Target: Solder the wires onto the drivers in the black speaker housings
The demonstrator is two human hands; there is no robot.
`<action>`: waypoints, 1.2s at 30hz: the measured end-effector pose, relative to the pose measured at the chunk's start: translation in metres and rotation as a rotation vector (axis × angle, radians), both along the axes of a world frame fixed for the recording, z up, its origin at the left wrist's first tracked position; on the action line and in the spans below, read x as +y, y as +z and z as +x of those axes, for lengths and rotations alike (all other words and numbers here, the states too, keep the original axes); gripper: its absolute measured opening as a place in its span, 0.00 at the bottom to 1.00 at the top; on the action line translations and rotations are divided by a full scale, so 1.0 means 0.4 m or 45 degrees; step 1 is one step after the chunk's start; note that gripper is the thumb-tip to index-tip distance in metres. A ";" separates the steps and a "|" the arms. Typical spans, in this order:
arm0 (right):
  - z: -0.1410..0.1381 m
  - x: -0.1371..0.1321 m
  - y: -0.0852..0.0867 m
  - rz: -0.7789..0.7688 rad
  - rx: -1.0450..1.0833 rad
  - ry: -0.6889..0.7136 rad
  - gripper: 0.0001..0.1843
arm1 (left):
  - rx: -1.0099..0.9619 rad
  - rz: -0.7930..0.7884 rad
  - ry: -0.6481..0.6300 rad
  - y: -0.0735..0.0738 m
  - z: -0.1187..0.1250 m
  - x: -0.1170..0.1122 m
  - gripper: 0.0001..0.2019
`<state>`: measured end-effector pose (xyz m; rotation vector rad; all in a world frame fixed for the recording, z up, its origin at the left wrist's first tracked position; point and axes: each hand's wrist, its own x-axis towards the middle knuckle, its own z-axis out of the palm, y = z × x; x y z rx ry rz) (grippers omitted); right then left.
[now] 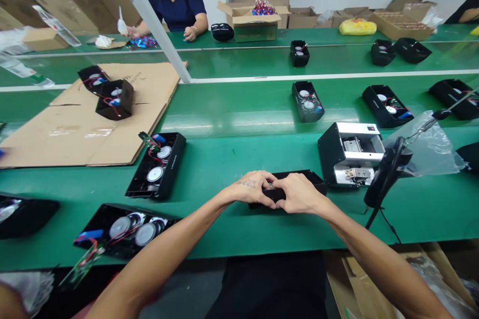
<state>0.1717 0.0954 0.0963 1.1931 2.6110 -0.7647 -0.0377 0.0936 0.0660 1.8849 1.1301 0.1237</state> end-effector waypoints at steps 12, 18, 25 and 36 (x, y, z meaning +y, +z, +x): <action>0.017 -0.020 -0.027 0.106 0.131 0.044 0.22 | -0.115 0.026 -0.065 -0.004 -0.002 -0.002 0.16; 0.118 -0.091 -0.023 0.245 0.854 -0.312 0.21 | -0.119 0.003 -0.041 -0.007 -0.006 -0.005 0.13; 0.293 -0.162 -0.104 0.943 1.090 -1.096 0.17 | -0.081 -0.263 -0.052 -0.009 -0.029 0.091 0.16; 0.440 -0.087 -0.169 0.997 0.988 -1.589 0.44 | -0.044 -0.325 -0.057 -0.007 -0.032 0.113 0.19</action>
